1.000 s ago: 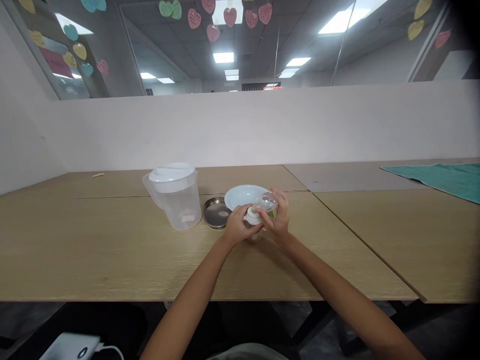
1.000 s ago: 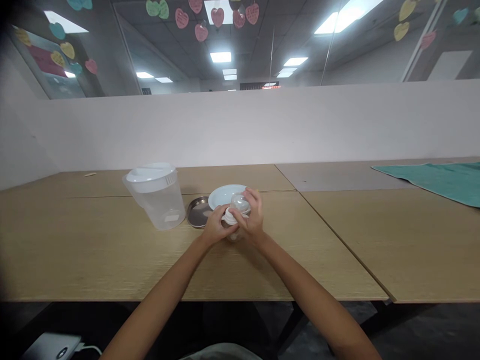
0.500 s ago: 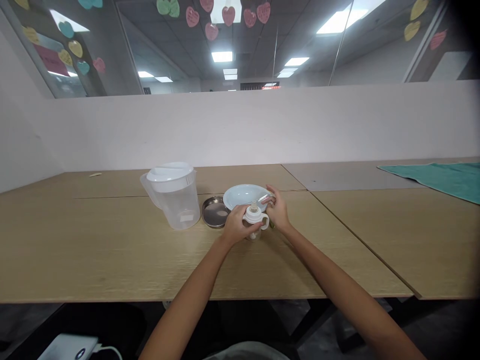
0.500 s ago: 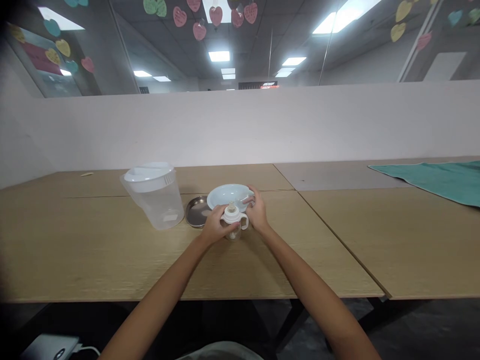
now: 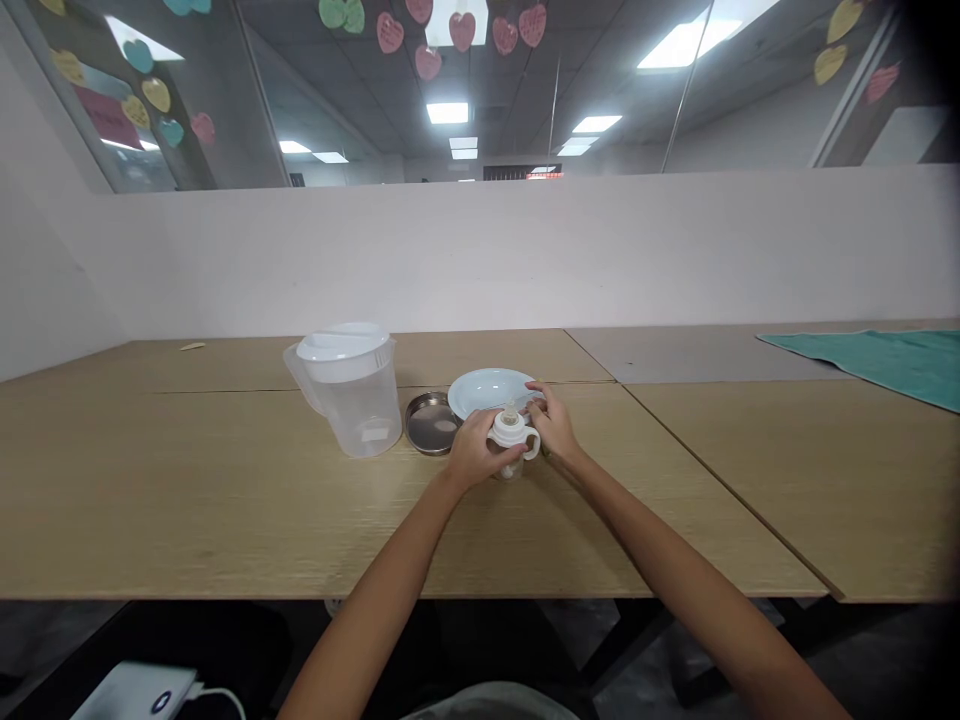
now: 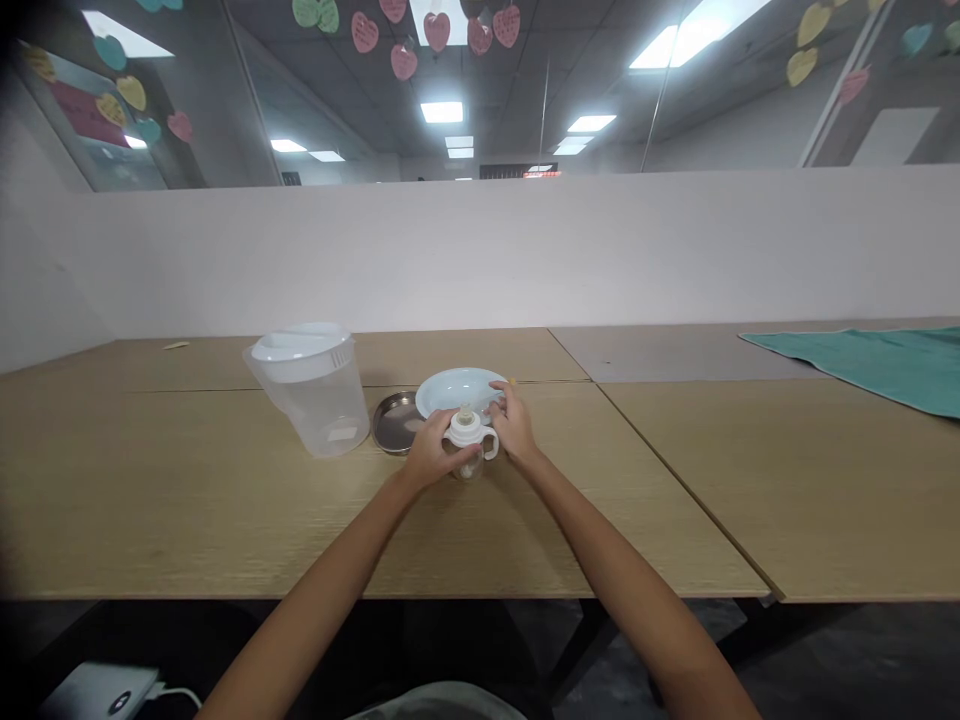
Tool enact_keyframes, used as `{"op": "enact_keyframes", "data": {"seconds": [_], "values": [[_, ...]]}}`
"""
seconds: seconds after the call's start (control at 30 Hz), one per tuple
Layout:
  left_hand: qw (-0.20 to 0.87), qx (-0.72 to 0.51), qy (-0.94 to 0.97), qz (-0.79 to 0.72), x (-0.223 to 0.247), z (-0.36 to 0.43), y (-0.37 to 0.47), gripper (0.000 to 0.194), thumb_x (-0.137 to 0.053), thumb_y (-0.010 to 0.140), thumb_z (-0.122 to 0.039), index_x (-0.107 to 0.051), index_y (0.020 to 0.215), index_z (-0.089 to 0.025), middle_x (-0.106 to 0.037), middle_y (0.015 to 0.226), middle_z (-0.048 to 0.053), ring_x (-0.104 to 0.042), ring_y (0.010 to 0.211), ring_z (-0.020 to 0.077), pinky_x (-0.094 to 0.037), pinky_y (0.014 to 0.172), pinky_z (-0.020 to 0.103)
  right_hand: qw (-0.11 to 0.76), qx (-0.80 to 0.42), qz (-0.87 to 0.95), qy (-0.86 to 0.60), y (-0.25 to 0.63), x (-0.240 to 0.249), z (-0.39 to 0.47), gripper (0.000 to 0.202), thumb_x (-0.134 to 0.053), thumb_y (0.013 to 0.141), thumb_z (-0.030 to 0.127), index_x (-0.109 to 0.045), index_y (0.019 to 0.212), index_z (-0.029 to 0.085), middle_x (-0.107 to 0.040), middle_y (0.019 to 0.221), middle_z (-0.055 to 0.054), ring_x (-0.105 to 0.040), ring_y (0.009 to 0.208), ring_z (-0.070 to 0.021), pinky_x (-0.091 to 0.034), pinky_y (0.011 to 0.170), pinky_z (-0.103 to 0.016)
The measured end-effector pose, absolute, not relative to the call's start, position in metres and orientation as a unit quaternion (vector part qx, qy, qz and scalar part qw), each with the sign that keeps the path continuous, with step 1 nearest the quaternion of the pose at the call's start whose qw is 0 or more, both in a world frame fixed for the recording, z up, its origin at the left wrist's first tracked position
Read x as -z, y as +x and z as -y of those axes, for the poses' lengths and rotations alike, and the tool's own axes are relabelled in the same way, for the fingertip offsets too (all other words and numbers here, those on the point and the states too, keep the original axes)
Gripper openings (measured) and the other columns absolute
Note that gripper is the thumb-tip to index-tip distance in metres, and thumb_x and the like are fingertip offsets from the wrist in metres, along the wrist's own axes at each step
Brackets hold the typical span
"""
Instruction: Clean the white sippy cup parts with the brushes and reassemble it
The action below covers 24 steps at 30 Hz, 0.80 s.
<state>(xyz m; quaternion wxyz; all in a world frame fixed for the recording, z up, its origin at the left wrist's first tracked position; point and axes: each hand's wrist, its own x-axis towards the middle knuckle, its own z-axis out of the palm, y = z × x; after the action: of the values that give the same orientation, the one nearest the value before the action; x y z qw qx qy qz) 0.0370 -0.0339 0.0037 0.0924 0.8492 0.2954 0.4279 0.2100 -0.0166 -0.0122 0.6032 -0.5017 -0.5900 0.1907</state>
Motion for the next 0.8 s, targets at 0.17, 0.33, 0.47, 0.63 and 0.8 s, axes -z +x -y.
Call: {"op": "enact_keyframes", "data": {"seconds": [0.17, 0.33, 0.47, 0.63, 0.8], "values": [[0.095, -0.430, 0.848, -0.295, -0.004, 0.034, 0.037, 0.050, -0.065, 0.071, -0.049, -0.055, 0.110, -0.019, -0.063, 0.103, 0.007, -0.056, 0.095, 0.0226, -0.044, 0.086, 0.035, 0.583, -0.199, 0.604, -0.505, 0.211, 0.010, 0.015, 0.030, -0.042, 0.082, 0.042, -0.057, 0.096, 0.019, -0.063, 0.091, -0.004, -0.061, 0.076, -0.0167, -0.046, 0.074, -0.032], [0.098, -0.441, 0.843, -0.293, -0.003, 0.033, 0.037, 0.052, -0.067, 0.069, -0.050, -0.055, 0.109, -0.019, -0.064, 0.104, 0.007, -0.056, 0.095, 0.0225, -0.043, 0.086, 0.035, 0.616, -0.196, 0.606, -0.464, 0.210, 0.001, 0.024, 0.033, -0.041, 0.085, 0.047, -0.059, 0.085, 0.019, -0.062, 0.086, -0.003, -0.059, 0.080, -0.0168, -0.044, 0.076, -0.030], [0.104, -0.438, 0.843, -0.295, 0.002, 0.029, 0.036, 0.054, -0.072, 0.063, -0.047, -0.057, 0.106, -0.019, -0.064, 0.099, 0.006, -0.056, 0.092, 0.0222, -0.044, 0.082, 0.034, 0.567, -0.180, 0.709, -0.379, 0.198, -0.010, 0.042, 0.029, -0.049, 0.083, 0.045, -0.059, 0.083, 0.019, -0.057, 0.085, -0.003, -0.054, 0.085, -0.0164, -0.042, 0.081, -0.030], [0.115, -0.432, 0.838, -0.314, 0.004, 0.025, 0.037, 0.036, -0.073, 0.061, -0.034, -0.059, 0.090, -0.017, -0.062, 0.083, 0.003, -0.056, 0.080, 0.0191, -0.044, 0.072, 0.029, 0.525, -0.124, 0.747, -0.388, 0.185, -0.016, 0.053, 0.030, -0.067, 0.070, 0.040, -0.057, 0.087, 0.019, -0.052, 0.088, -0.003, -0.051, 0.083, -0.0160, -0.042, 0.076, -0.029], [0.156, -0.442, 0.819, -0.332, 0.000, 0.030, 0.039, 0.035, -0.075, 0.057, -0.038, -0.061, 0.081, -0.017, -0.061, 0.078, 0.001, -0.056, 0.074, 0.0166, -0.044, 0.067, 0.026, 0.512, -0.200, 0.728, -0.408, 0.188, -0.022, 0.052, 0.026, -0.070, 0.066, 0.038, -0.061, 0.081, 0.018, -0.054, 0.084, -0.001, -0.053, 0.081, -0.0150, -0.043, 0.075, -0.028]]}}
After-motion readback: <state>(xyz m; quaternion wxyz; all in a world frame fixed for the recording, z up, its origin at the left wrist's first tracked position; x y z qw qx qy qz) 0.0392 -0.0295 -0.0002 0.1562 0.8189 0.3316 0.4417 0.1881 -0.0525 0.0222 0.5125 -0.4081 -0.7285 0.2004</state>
